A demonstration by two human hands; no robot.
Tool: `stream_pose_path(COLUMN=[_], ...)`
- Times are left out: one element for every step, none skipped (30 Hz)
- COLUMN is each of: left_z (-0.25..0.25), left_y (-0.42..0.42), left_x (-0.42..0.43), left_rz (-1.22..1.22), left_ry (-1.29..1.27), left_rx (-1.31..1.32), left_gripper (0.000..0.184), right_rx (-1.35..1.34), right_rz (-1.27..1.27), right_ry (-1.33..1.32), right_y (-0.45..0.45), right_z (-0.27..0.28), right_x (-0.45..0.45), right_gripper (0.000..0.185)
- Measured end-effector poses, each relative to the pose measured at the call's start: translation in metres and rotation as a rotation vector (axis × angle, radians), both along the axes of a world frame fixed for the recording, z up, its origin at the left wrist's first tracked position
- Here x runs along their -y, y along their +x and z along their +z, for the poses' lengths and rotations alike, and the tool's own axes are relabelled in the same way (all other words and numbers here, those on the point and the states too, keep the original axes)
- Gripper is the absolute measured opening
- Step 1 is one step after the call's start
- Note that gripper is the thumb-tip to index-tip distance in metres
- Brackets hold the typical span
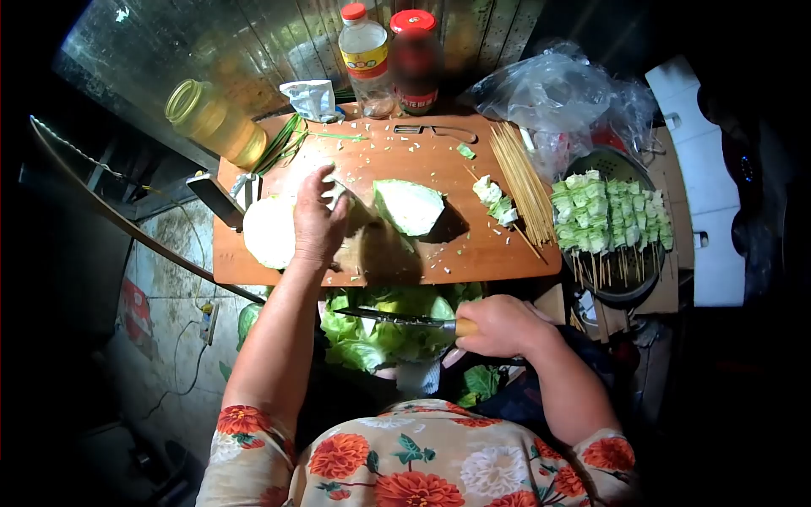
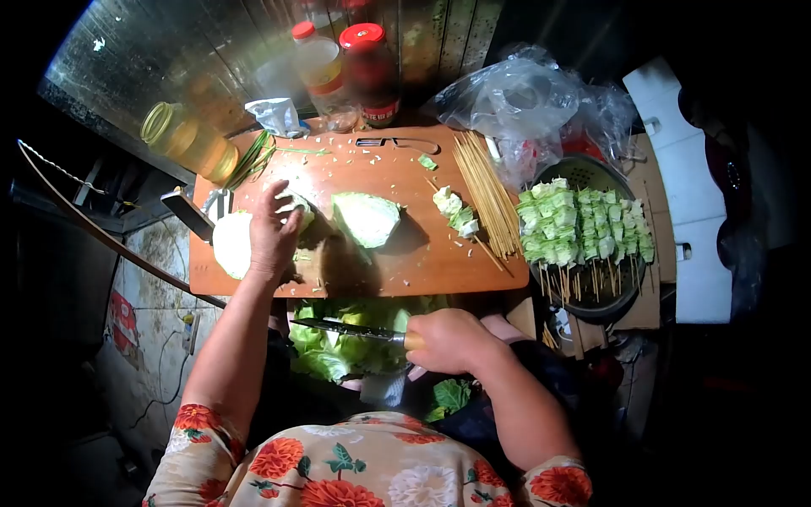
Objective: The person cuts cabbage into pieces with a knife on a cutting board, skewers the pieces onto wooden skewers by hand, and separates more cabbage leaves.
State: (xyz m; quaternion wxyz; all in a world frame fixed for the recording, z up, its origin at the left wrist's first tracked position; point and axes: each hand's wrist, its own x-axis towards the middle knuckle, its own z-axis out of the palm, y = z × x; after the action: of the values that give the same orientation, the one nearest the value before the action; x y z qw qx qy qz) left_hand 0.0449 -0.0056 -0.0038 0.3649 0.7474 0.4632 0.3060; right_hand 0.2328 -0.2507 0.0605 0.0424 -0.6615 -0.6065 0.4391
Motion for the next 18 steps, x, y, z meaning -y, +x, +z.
stream_pose_path(left_z=[-0.009, -0.010, -0.011, -0.017, -0.024, -0.031, -0.038, -0.045, -0.047, -0.041, -0.035, -0.036, -0.038, -0.040, -0.036, -0.029, -0.026, -0.022], left_y=[0.005, 0.012, 0.017, 0.021, 0.024, 0.029, 0.033, 0.037, 0.043, 0.048, 0.053, 0.056, 0.058, 0.060, 0.063, 0.065, 0.066, 0.068], left_x=[0.002, 0.004, 0.003, -0.001, -0.004, -0.006, -0.007, -0.005, -0.002, 0.001, 0.004, 0.005, 0.005, 0.007, 0.011, 0.016, 0.020, 0.026], left_rz=[-0.025, -0.038, -0.050, -0.043, -0.040, -0.039, -0.037, -0.078, -0.088, -0.067, -0.048, -0.058, -0.087, -0.116, -0.126, -0.155, -0.183, -0.188], left_ry=[-0.055, -0.160, -0.264, -0.356, -0.355, -0.377, -0.398, -0.404, -0.470, -0.482, -0.494, -0.494, -0.575, -0.657, -0.659, -0.675, -0.689, -0.664], left_rx=[0.099, 0.112, 0.128, 0.149, 0.153, 0.110, 0.067, 0.025, 0.034, -0.027, -0.089, -0.087, -0.004, 0.079, 0.079, 0.065, 0.051, 0.103], left_gripper=[0.049, 0.050, 0.051, 0.059, 0.059, 0.063, 0.067, 0.076, 0.079, 0.081, 0.083, 0.083, 0.077, 0.072, 0.072, 0.064, 0.055, 0.046], right_rx=[0.003, -0.032, -0.065, -0.151, -0.198, -0.319, -0.440, -0.392, -0.319, -0.403, -0.487, -0.449, -0.298, -0.195, -0.092, -0.052, -0.007, 0.021], right_rz=[0.002, -0.078, -0.156, -0.257, -0.327, -0.466, -0.605, -0.572, -0.594, -0.708, -0.823, -0.866, -0.856, -0.840, -0.824, -0.813, -0.774, -0.747], right_ry=[0.002, 0.018, 0.035, 0.108, 0.202, 0.167, 0.130, 0.309, 0.423, 0.393, 0.362, 0.359, 0.391, 0.380, 0.368, 0.349, 0.344, 0.343], right_y=[0.004, 0.010, 0.018, 0.026, 0.033, 0.040, 0.043, 0.044, 0.043, 0.039, 0.032, 0.026, 0.021, 0.016, 0.011, 0.006, 0.002, -0.001], right_z=[0.006, 0.011, 0.016, 0.022, 0.027, 0.027, 0.030, 0.034, 0.028, 0.021, 0.014, 0.007, 0.003, 0.003, 0.002, 0.007, 0.005, 0.001], right_x=[0.002, 0.006, 0.010, 0.015, 0.019, 0.023, 0.024, 0.019, 0.016, 0.014, 0.011, 0.007, 0.005, 0.003, 0.000, -0.002, -0.003, -0.003], right_gripper=[0.033, 0.033, 0.034, 0.034, 0.029, 0.027, 0.024, 0.020, 0.018, 0.018, 0.018, 0.019, 0.022, 0.027, 0.033, 0.033, 0.033, 0.033])
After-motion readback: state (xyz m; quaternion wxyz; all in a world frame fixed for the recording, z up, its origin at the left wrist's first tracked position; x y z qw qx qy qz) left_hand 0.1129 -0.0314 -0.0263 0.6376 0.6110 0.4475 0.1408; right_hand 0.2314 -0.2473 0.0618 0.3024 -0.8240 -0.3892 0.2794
